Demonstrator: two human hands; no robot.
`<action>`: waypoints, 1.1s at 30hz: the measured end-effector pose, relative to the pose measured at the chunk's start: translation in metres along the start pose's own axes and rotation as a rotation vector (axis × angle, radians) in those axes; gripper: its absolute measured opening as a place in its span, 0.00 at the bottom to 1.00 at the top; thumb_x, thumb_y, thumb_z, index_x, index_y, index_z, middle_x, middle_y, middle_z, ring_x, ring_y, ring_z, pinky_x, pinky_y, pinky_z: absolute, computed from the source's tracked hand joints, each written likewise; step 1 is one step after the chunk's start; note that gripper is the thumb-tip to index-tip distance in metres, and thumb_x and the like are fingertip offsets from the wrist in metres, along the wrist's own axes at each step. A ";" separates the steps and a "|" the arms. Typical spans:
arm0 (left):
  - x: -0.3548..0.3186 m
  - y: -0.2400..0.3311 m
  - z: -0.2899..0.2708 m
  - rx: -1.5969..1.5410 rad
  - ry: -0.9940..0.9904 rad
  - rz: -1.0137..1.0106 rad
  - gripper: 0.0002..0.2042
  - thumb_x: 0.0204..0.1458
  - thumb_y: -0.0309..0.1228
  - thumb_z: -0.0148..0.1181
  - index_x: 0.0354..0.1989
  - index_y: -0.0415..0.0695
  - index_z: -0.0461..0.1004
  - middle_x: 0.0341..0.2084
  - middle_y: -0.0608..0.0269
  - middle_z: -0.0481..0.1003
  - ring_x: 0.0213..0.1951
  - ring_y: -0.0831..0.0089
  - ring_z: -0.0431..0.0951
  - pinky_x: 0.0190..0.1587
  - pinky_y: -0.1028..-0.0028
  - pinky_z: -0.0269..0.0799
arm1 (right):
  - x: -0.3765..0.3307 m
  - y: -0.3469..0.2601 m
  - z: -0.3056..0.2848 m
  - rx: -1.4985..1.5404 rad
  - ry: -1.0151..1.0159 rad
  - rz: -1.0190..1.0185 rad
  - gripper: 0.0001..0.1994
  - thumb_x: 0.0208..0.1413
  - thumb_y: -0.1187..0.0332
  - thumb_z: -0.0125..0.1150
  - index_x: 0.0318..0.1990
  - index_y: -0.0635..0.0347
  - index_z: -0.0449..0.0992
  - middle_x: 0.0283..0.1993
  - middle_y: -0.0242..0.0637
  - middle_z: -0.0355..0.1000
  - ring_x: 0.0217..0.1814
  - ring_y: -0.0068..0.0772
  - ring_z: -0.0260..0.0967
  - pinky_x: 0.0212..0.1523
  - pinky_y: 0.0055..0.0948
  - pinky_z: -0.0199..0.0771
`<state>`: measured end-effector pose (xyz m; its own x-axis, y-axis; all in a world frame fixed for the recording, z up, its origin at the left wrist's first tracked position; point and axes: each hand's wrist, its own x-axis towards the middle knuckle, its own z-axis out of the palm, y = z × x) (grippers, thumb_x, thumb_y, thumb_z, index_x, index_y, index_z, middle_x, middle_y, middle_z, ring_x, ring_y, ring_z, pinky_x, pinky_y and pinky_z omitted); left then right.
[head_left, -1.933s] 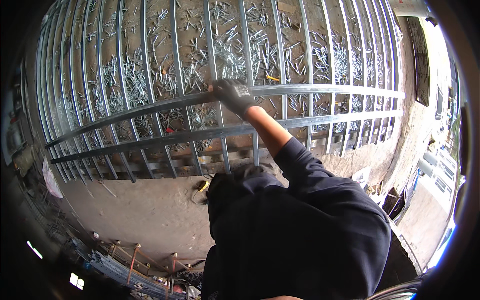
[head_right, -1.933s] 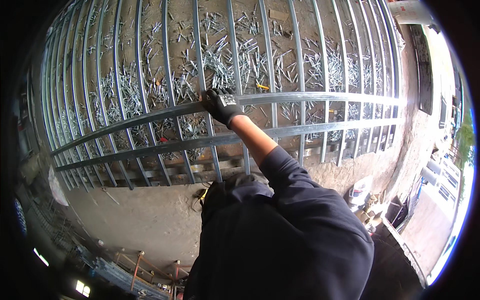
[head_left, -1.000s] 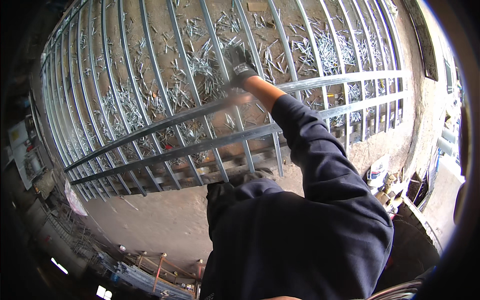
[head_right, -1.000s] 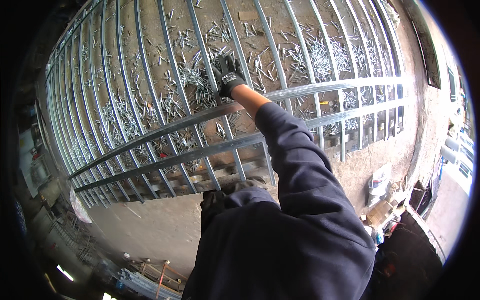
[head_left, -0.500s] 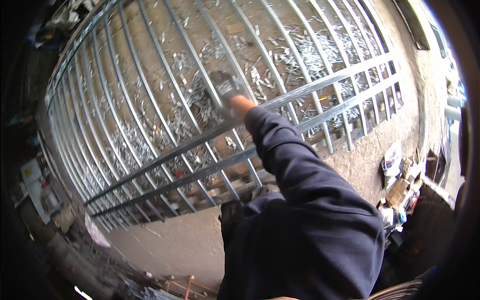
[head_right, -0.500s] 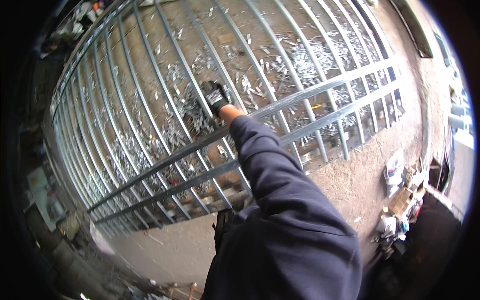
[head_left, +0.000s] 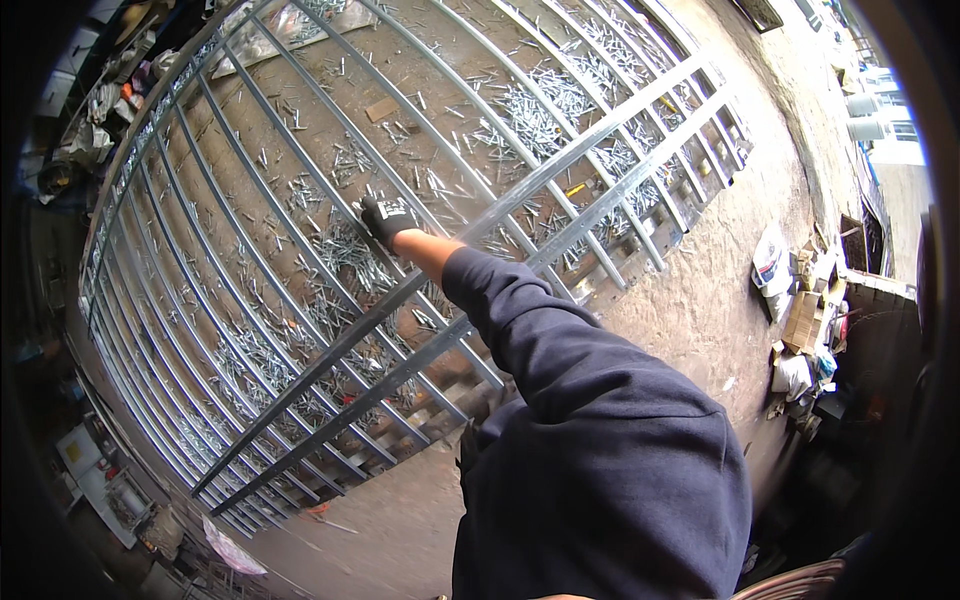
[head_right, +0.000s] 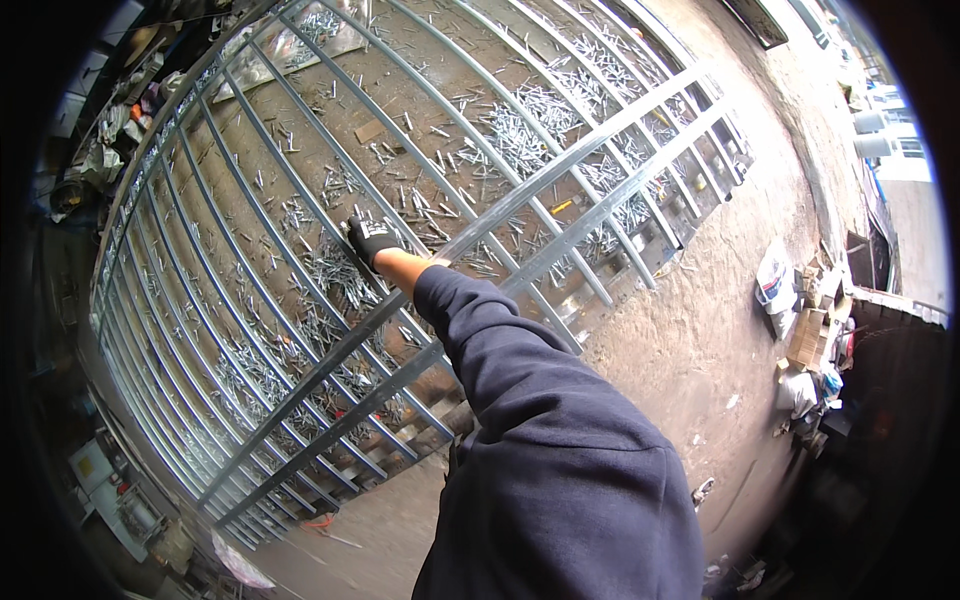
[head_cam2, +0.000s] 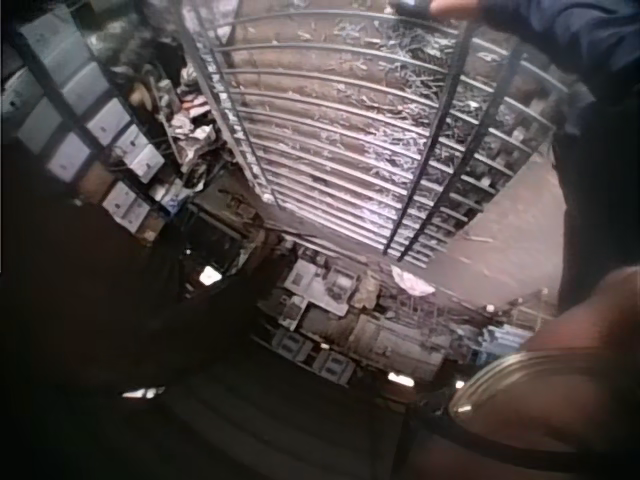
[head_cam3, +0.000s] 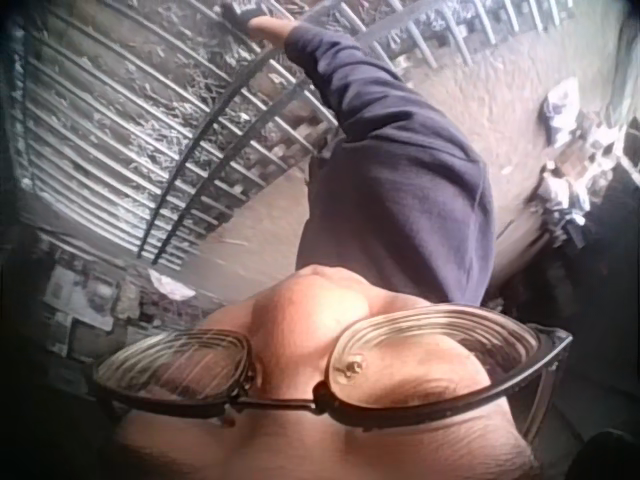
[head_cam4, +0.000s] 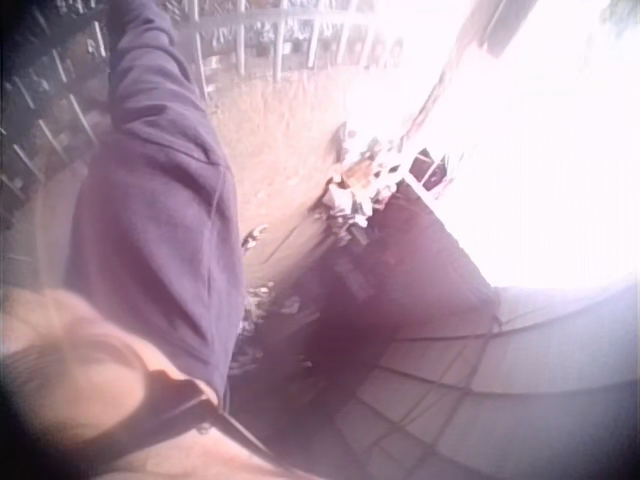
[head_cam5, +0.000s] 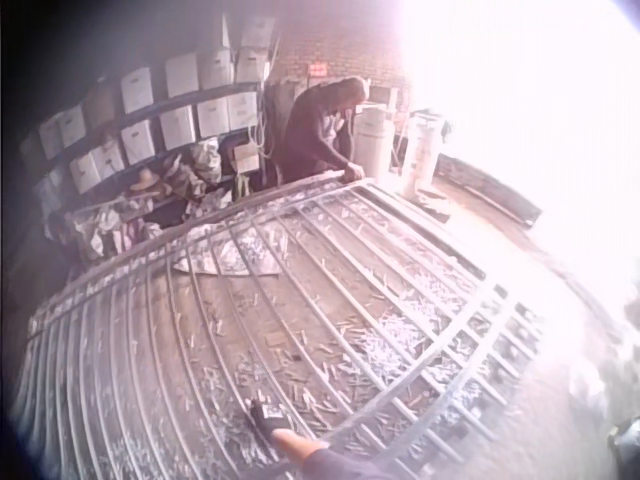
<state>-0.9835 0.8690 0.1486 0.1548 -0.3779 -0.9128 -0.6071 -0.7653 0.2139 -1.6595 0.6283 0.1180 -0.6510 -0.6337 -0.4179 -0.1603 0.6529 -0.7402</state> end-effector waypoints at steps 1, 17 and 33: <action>-0.003 -0.006 -0.004 0.007 0.002 0.017 0.26 0.62 0.52 0.52 0.56 0.42 0.74 0.45 0.47 0.78 0.42 0.65 0.80 0.37 0.62 0.77 | 0.002 -0.002 -0.004 0.062 0.000 0.014 0.18 0.61 0.60 0.49 0.54 0.54 0.74 0.59 0.58 0.71 0.61 0.58 0.70 0.56 0.53 0.69; -0.184 0.321 0.205 -0.660 -0.613 0.735 0.34 0.59 0.59 0.58 0.68 0.54 0.61 0.59 0.60 0.69 0.56 0.64 0.71 0.57 0.59 0.69 | -0.184 -0.029 -0.109 1.461 -0.205 0.077 0.15 0.69 0.61 0.54 0.56 0.58 0.77 0.43 0.38 0.77 0.38 0.33 0.74 0.42 0.34 0.78; -0.338 0.219 0.359 -1.100 -1.067 0.861 0.19 0.67 0.44 0.47 0.44 0.44 0.81 0.42 0.62 0.83 0.45 0.66 0.81 0.53 0.64 0.75 | -0.491 0.066 -0.199 1.021 0.092 -0.503 0.16 0.64 0.71 0.61 0.57 0.65 0.71 0.50 0.39 0.76 0.51 0.27 0.73 0.53 0.25 0.75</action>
<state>-1.4487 1.0165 0.3789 -0.7042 -0.6969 -0.1359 0.5967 -0.6846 0.4186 -1.4986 1.0650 0.3793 -0.7426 -0.6673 0.0563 0.2324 -0.3356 -0.9129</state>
